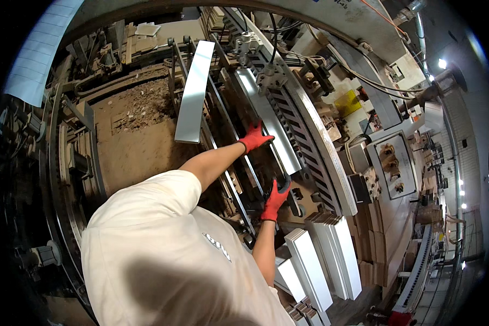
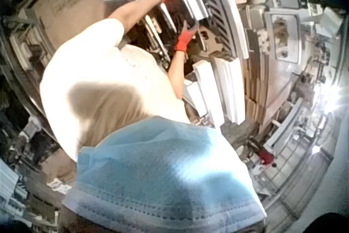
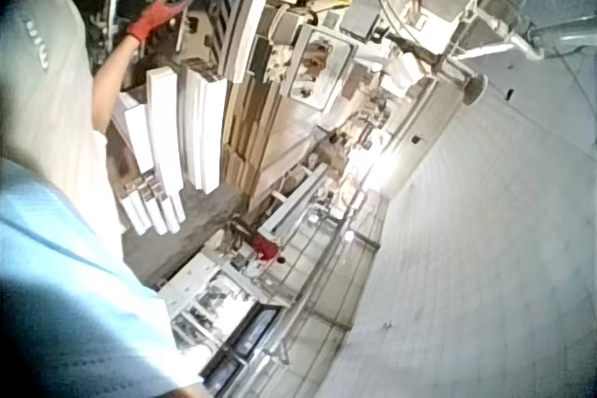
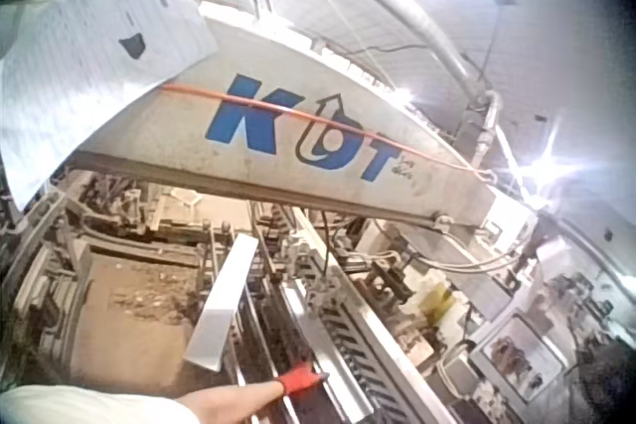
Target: The person feeds white slats into a woodworking machine, aligning them with the feed mechanism and pushing them into the machine one at a time. They pick up the slats from a nearby stack and place them into the designated slots of the machinery.
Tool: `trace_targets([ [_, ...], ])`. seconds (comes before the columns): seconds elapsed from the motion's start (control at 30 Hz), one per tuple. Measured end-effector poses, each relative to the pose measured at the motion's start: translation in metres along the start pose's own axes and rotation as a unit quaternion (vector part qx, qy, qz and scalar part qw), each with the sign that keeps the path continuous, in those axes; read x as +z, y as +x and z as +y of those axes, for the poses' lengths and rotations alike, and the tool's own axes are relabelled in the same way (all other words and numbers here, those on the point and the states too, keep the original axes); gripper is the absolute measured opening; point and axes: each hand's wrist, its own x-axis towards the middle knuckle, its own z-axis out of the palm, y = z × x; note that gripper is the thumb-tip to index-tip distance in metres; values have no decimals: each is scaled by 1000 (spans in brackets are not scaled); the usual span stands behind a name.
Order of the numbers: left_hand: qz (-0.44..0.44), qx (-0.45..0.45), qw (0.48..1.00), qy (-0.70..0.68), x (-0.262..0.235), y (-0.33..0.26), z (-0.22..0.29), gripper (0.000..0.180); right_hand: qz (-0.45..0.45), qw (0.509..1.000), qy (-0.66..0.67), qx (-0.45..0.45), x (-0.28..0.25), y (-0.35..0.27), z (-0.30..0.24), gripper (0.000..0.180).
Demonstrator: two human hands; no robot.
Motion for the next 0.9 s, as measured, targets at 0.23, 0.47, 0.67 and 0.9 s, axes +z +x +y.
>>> trace_targets([
  [0.23, 172, -206, 861, -431, 13, -92, 54, 88, -5, 999, 22, -33, -31, -40, -33, 22],
  [0.47, 122, -116, 934, -316, -102, -184, 76, 75, 16, 997, -66, 33, -36, -49, -29, 27],
  [0.67, 187, -51, 970, -144, -222, -193, 51, 63, 10, 986, -160, 37, -28, -48, -43, 29],
  [0.9, 195, 0, 981, -14, -314, -113, 22, 47, -3, 984, -174, 44, -30, -47, -63, 27],
])
